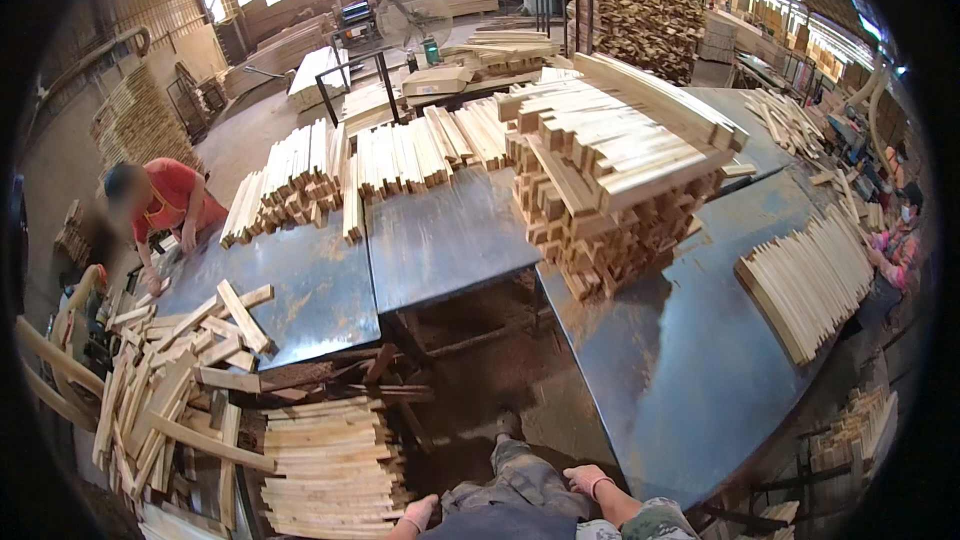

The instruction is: The person repeatedly picks up stacks of light-colored wooden planks from a metal table and carries them to a nearby machine. They place the planks onto the machine's conveyor belt and then return to the table to retrieve more planks, continuing this cycle.

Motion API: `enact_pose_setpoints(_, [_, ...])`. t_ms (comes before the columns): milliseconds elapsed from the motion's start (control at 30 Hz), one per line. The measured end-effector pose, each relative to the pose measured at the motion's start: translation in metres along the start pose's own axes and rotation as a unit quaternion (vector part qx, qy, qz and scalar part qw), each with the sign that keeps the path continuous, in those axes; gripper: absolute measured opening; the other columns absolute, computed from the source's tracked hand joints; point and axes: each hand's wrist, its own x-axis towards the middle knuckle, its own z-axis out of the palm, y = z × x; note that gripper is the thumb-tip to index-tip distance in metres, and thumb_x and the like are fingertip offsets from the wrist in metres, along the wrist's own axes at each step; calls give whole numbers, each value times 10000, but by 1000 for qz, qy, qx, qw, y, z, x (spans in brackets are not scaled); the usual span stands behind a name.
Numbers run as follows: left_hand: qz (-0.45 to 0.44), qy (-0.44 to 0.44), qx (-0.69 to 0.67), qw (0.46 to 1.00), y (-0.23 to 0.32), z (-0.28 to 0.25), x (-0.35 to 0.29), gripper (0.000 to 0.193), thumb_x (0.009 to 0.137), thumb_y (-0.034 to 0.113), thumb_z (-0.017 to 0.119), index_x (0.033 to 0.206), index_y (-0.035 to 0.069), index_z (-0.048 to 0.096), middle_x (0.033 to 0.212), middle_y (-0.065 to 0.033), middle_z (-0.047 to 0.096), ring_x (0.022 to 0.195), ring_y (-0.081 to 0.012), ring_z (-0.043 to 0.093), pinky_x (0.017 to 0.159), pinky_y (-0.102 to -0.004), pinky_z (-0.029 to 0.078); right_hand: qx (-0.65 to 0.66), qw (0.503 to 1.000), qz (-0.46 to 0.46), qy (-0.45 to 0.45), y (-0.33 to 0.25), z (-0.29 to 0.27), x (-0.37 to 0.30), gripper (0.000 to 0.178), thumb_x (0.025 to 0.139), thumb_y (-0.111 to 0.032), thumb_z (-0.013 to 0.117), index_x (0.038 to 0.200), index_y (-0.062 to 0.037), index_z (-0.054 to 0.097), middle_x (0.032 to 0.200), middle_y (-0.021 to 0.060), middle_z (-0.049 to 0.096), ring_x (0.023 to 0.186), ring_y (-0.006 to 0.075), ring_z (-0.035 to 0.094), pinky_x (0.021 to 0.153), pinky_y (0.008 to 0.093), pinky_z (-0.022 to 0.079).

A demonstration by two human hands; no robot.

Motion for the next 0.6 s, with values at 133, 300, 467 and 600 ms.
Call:
enact_pose_setpoints(133, [34,-22,72,997,17,-27,46,530,968,471,664,1118,-25,780,1013,-153,769,1020,-275,718,938,-382,552,-2,992,-37,-122,-95,-13,80,186,1002,-194,575,879,-74,647,710,90,605,639,261,602,572,376,448])
enact_pose_setpoints(300, [-48,27,-173,983,107,-45,48,383,942,390,661,942,18,751,890,-130,725,852,-291,682,779,-414,540,-602,632,-489,6,-287,54,75,121,912,-151,630,948,-50,685,1001,234,730,988,455,709,846,549,563])
enact_pose_setpoints(467, [58,-68,-439,894,243,-113,144,181,894,245,665,746,145,632,714,14,567,592,-138,465,534,-325,298,-167,942,-228,-183,-423,158,104,222,927,-279,643,903,-59,657,858,154,692,818,334,687,721,452,534])
enact_pose_setpoints(600, [274,172,-264,909,392,-173,174,237,911,241,720,862,10,695,833,-33,646,774,-194,586,709,-362,482,78,907,-75,-407,-507,223,102,129,937,-134,700,898,-117,579,807,39,598,710,226,647,584,367,500])
